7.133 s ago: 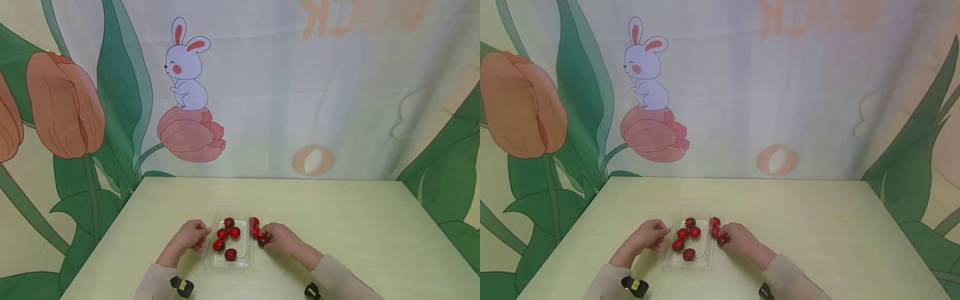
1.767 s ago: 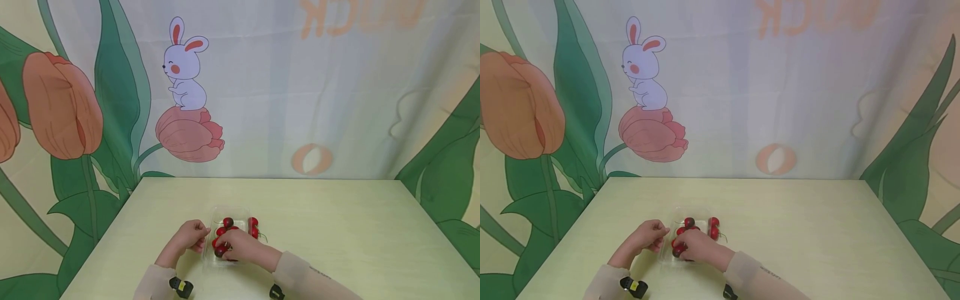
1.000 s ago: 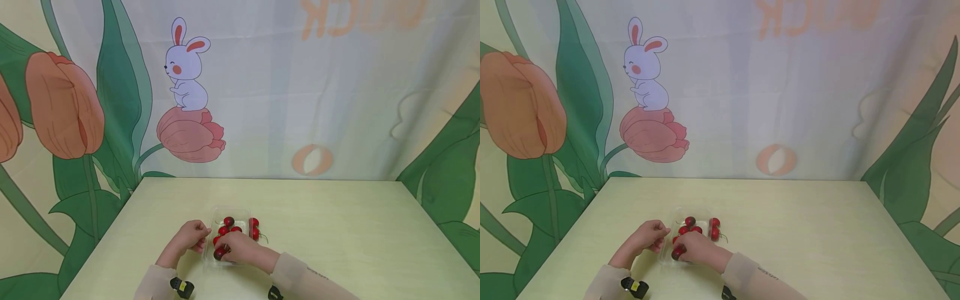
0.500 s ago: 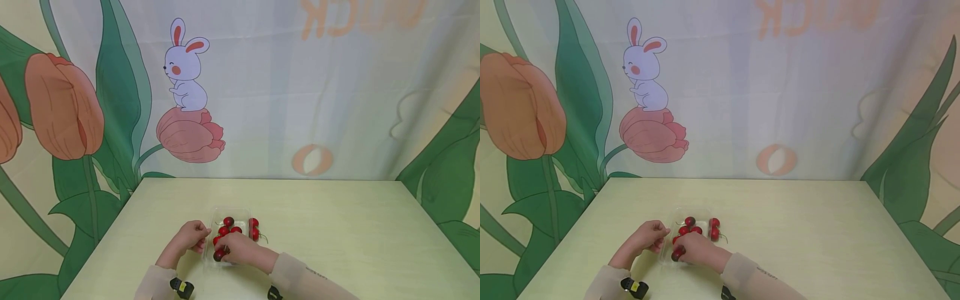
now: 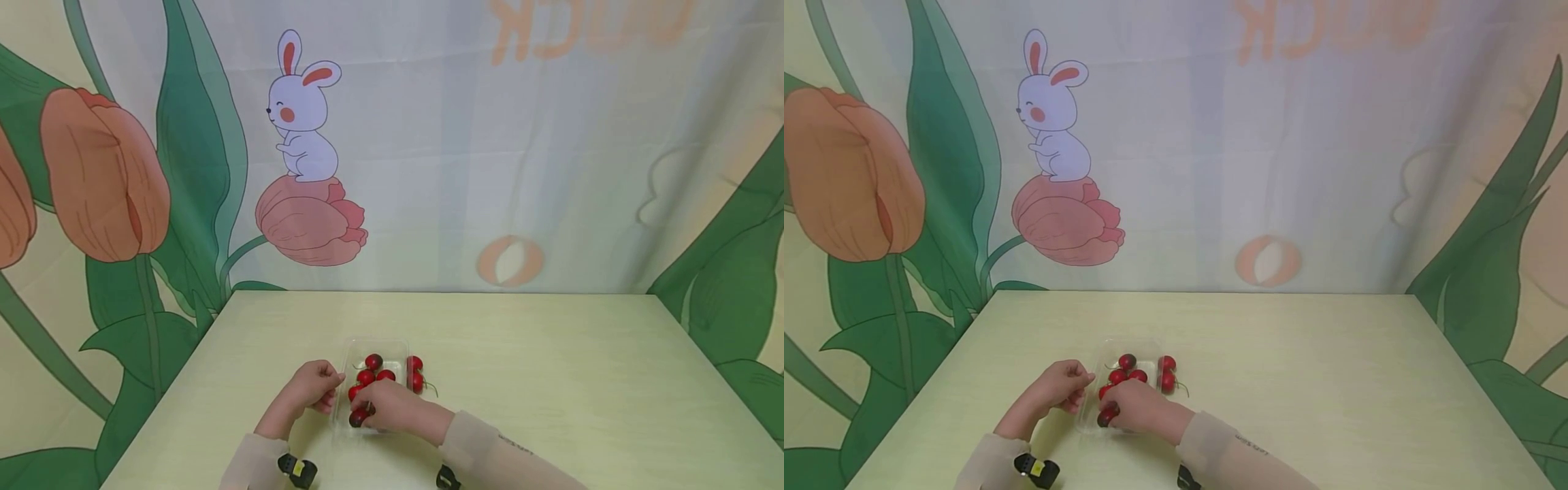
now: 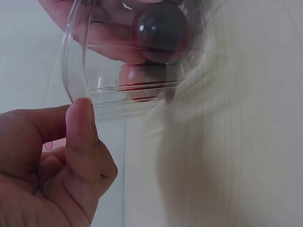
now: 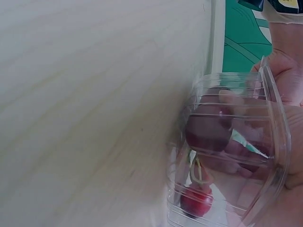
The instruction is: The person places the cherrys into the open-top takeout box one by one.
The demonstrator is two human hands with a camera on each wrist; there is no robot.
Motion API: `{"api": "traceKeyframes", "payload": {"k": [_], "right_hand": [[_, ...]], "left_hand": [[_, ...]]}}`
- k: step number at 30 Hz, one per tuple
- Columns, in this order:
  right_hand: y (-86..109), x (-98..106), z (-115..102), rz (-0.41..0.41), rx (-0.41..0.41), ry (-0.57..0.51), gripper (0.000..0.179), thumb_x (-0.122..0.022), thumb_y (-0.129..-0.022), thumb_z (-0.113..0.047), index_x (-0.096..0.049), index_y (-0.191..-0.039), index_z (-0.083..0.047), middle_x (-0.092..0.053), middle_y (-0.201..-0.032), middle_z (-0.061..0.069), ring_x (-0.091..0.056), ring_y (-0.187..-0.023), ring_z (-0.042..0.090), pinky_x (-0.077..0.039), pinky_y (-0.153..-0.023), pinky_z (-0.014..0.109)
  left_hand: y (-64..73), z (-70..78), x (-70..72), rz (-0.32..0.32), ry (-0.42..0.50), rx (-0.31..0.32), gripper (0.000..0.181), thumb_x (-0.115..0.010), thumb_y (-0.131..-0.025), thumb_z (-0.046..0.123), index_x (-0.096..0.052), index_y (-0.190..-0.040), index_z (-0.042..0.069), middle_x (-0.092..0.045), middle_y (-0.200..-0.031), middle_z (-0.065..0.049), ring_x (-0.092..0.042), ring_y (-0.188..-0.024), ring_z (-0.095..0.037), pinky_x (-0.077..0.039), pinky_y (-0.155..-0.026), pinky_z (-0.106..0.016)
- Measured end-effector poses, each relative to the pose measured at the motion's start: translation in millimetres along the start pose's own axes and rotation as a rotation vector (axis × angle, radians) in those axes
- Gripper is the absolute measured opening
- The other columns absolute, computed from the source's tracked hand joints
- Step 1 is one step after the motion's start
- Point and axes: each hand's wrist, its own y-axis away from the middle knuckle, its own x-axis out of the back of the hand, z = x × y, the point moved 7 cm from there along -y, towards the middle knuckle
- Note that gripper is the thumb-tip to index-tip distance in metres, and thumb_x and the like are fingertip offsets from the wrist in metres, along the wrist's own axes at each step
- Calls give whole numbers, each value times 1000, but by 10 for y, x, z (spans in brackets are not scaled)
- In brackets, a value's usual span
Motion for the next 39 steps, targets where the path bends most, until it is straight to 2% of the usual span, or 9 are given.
{"api": "traceKeyframes", "payload": {"k": [14,21,24,28,32,36,39], "right_hand": [[-15,-6,61,-26,-50,-45,25,-80,-88,-11,-77,-113,-13,-77,-100,-5,-57,-76,-1,-52,-73,14],[-3,43,55,-5,-17,-73,22,-79,-89,-11,-78,-110,-11,-78,-100,-3,-63,-81,-1,-53,-76,14],[34,121,55,21,5,-86,21,-77,-90,-11,-77,-110,-9,-78,-104,0,-65,-85,3,-54,-77,15],[107,267,101,92,13,-159,20,-74,-91,-8,-76,-111,-6,-78,-109,5,-68,-91,13,-56,-80,19],[182,382,174,153,37,-246,21,-72,-91,-6,-74,-112,-2,-76,-110,12,-70,-95,21,-61,-86,30],[264,451,247,185,56,-274,26,-71,-91,-7,-71,-116,2,-75,-113,16,-70,-100,30,-62,-90,41],[346,499,309,219,38,-268,27,-72,-93,-10,-71,-117,0,-73,-116,16,-69,-101,32,-61,-88,39]], "left_hand": [[7,10,-5,3,-2,1,19,-61,-102,13,-56,-87,3,-50,-67,-3,-53,-52,-11,-57,-51,-22],[7,7,-10,-5,4,-4,20,-61,-102,14,-56,-87,2,-50,-67,-2,-53,-52,-11,-57,-50,-23],[6,7,-11,-7,5,-3,20,-61,-102,14,-56,-87,2,-50,-67,-2,-53,-52,-11,-57,-51,-23],[1,6,-8,-1,2,2,20,-61,-103,15,-56,-88,2,-50,-68,-2,-53,-53,-11,-57,-51,-23],[-2,4,1,7,-1,4,19,-61,-102,14,-56,-88,3,-51,-68,-3,-53,-53,-11,-57,-52,-23],[4,13,4,10,-2,-3,19,-61,-102,13,-56,-87,2,-51,-68,-3,-53,-53,-11,-57,-51,-23],[11,13,3,6,2,-2,19,-60,-102,13,-56,-87,3,-51,-68,-3,-52,-53,-11,-57,-51,-22]]}}
